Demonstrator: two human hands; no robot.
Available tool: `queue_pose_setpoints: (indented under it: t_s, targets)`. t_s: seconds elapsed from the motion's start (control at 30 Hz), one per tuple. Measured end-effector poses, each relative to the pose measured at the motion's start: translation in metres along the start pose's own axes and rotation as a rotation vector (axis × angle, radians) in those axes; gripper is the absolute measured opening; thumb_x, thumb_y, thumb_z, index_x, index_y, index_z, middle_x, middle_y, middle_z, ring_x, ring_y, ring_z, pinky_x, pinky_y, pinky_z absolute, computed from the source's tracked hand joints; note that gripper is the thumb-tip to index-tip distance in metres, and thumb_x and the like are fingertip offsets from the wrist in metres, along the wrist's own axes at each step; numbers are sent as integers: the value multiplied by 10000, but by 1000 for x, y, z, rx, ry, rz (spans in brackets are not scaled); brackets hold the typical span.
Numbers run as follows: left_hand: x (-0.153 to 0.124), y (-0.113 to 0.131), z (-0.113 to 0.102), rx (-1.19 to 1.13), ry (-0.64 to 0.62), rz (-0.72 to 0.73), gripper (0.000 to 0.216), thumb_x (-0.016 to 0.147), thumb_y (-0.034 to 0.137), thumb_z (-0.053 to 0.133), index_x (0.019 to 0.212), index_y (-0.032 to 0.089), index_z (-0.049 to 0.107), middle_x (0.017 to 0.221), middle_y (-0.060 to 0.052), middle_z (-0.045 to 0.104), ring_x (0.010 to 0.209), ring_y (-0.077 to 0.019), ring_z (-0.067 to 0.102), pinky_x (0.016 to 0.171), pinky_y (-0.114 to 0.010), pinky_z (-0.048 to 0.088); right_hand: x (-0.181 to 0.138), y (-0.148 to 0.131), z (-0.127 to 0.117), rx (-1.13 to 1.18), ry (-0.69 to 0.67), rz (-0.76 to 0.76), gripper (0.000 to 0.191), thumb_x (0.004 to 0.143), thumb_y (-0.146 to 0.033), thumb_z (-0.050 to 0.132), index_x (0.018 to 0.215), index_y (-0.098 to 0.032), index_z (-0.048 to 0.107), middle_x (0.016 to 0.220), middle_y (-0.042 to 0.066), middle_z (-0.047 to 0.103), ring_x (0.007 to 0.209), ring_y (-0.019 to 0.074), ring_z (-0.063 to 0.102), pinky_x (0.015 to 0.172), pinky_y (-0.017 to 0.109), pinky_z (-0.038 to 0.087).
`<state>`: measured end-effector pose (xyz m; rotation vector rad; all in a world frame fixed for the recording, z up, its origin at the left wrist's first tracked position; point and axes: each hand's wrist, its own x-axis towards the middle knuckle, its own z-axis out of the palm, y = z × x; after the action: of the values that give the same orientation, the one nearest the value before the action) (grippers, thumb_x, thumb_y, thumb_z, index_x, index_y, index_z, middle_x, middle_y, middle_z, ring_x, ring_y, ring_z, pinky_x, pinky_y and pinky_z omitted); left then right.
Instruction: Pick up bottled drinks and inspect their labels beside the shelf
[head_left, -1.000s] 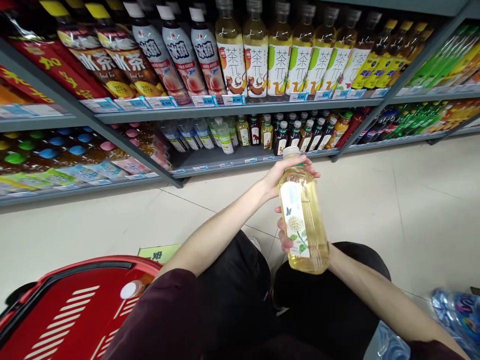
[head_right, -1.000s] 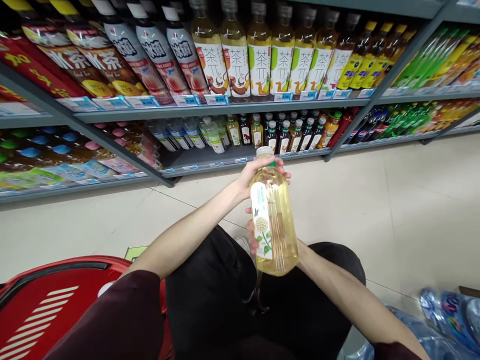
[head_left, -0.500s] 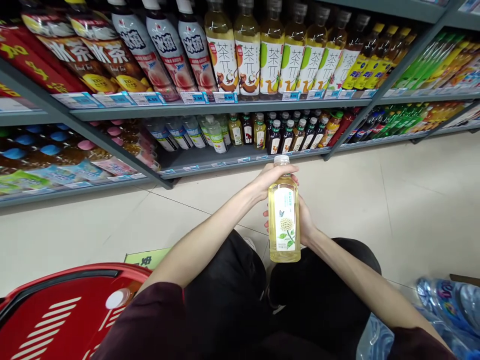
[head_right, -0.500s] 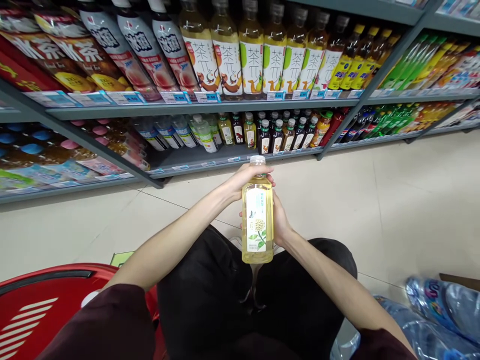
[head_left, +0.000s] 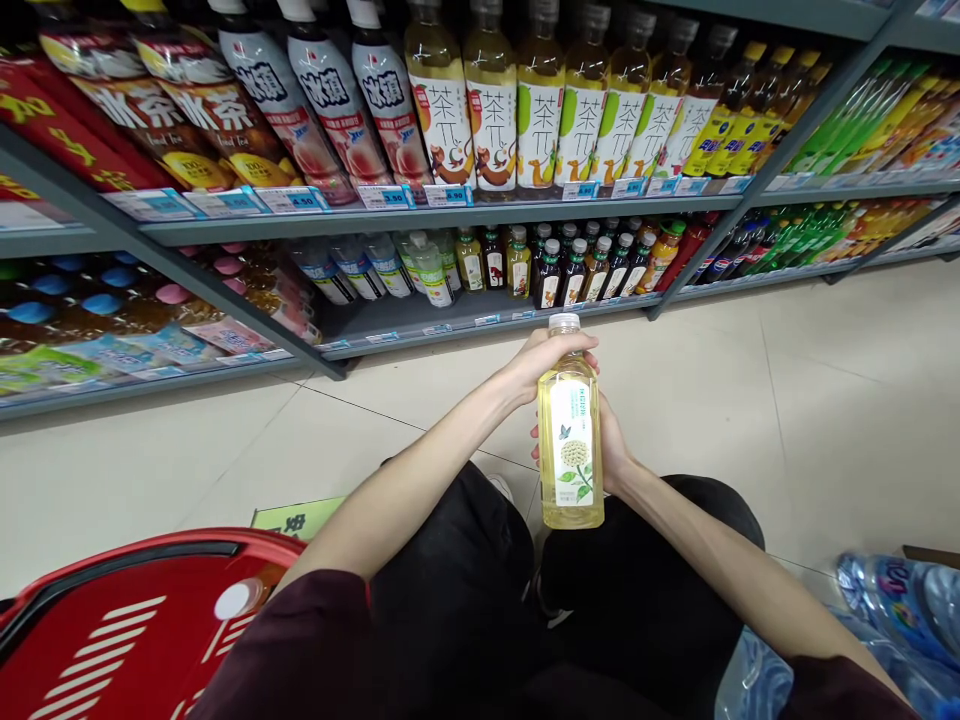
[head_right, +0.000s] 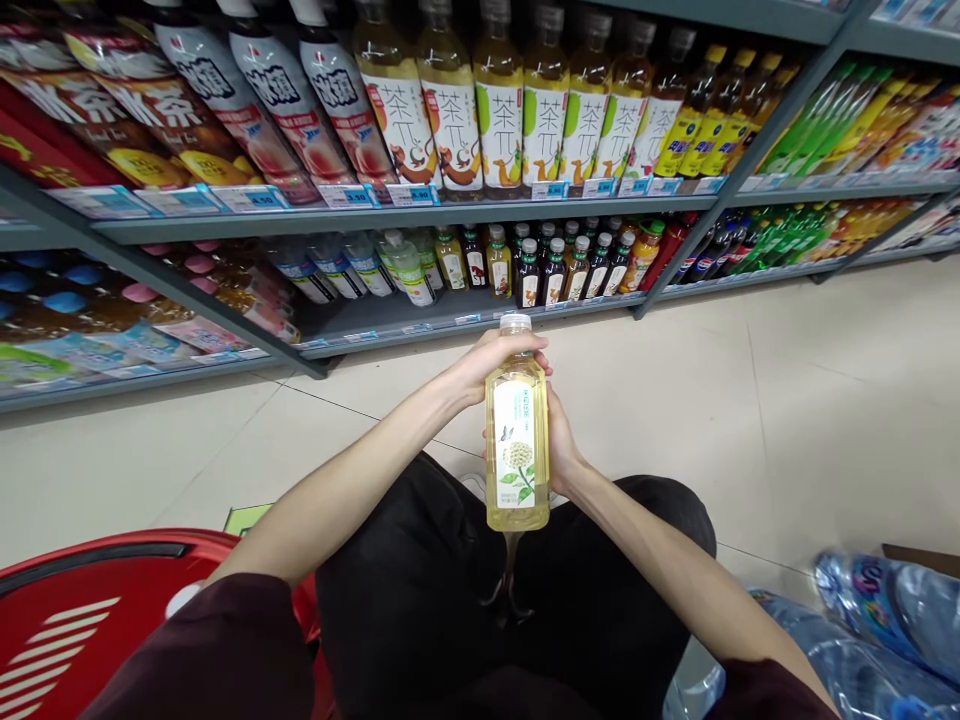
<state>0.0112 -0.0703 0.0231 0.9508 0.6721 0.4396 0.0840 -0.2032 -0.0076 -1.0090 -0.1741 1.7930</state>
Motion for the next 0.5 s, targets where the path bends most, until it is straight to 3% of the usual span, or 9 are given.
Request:
queue_pose_setpoints:
  t_s: [0.17,0.5]
  targets:
    - [-1,1,2,1,9,-7,220,757,262,800,788,109,645,743,-116,715,613,-187,676,603,-333,519,-1,0,2,50,18,3,793,1004,-769,264,1092,-118,707,821,153,747,696,302,725,626,434,616]
    - [-3,3,3,-1,6,-9,205,758,253,783,768,110,638,736,-106,714,612,-183,680,587,-316,517,-3,-1,6,64,37,1,736,1012,-735,294,1111,-131,702,804,137,743,683,294,717,633,438,618]
